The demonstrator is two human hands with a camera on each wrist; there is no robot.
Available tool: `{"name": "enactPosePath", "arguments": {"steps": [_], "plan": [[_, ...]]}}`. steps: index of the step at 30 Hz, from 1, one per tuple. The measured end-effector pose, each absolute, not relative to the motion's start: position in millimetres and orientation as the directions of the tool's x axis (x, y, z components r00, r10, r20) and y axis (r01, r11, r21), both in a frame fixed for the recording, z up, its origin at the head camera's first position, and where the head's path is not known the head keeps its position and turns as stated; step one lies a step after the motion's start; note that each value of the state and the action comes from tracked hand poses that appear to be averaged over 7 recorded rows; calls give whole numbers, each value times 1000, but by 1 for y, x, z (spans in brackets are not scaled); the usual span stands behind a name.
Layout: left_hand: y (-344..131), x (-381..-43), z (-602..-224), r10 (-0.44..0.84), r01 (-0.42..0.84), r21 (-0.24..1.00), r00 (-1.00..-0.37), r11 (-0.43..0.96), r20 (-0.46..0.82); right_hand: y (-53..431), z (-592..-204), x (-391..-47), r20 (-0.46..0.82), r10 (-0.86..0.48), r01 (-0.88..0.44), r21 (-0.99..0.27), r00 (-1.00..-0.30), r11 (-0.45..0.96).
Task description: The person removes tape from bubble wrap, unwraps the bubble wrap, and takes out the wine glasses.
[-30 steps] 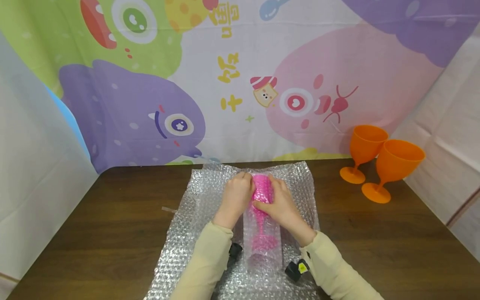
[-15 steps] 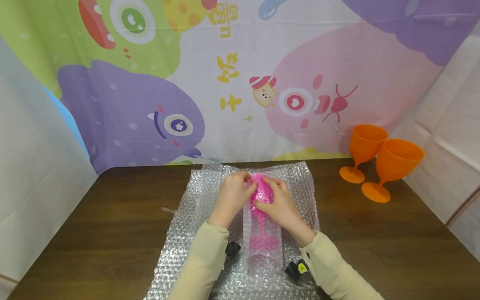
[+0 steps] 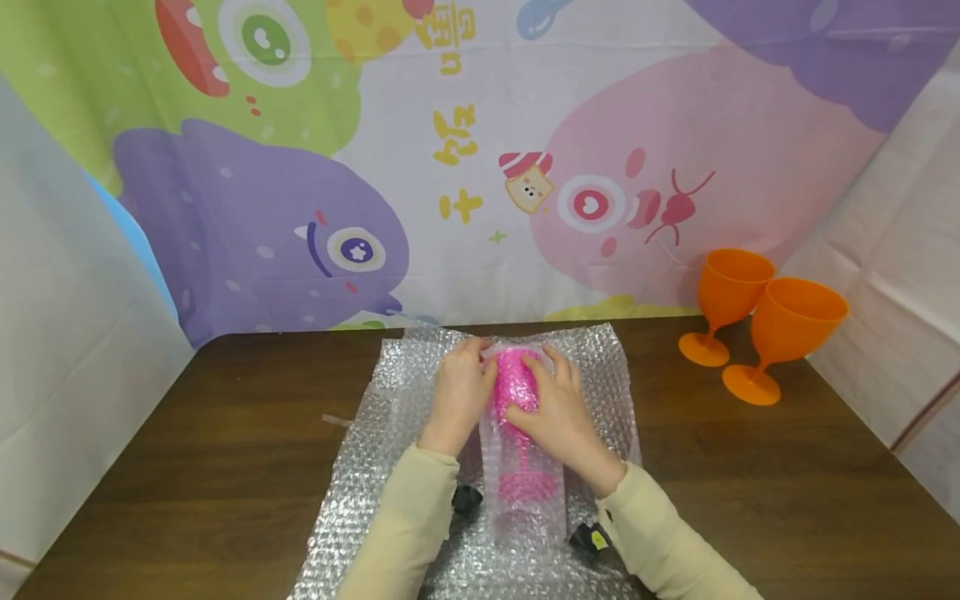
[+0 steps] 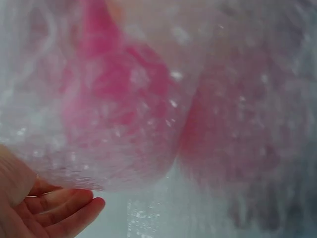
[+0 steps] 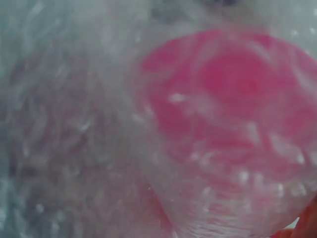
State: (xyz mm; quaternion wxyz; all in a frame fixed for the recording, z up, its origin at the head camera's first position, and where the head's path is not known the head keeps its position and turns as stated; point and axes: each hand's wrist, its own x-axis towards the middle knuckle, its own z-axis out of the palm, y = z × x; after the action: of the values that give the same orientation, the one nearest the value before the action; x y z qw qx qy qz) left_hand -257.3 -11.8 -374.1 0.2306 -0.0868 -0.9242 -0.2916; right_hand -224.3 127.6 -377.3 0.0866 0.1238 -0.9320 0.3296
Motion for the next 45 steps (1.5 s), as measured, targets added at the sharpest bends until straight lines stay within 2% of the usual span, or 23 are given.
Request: {"name": "enactPosePath", "arguments": {"steps": [4, 9, 15, 24, 30, 45], "plan": [[-14, -260, -378, -21, 270, 502, -866, 822, 500, 127, -379, -224, 310, -226, -369, -550, -923, 749], [-17, -264, -379, -48, 268, 490, -841, 829, 539, 127, -379, -223, 336, -274, -418, -504, -901, 756], [-23, -265, -381, -93, 232, 514, -842, 826, 531, 129, -377, -222, 303, -269, -393, -495, -914, 775], [-37, -266, -383, -157, 128, 558, -887, 820, 434, 127, -374, -221, 269, -250, -360, -534, -930, 765], [-42, -265, -380, -150, 120, 538, -890, 834, 431, 127, -373, -221, 280, -239, -359, -542, -930, 760], [-57, -268, -384, -188, 20, 574, -934, 819, 302, 131, -372, -222, 317, -189, -340, -536, -929, 773]]}}
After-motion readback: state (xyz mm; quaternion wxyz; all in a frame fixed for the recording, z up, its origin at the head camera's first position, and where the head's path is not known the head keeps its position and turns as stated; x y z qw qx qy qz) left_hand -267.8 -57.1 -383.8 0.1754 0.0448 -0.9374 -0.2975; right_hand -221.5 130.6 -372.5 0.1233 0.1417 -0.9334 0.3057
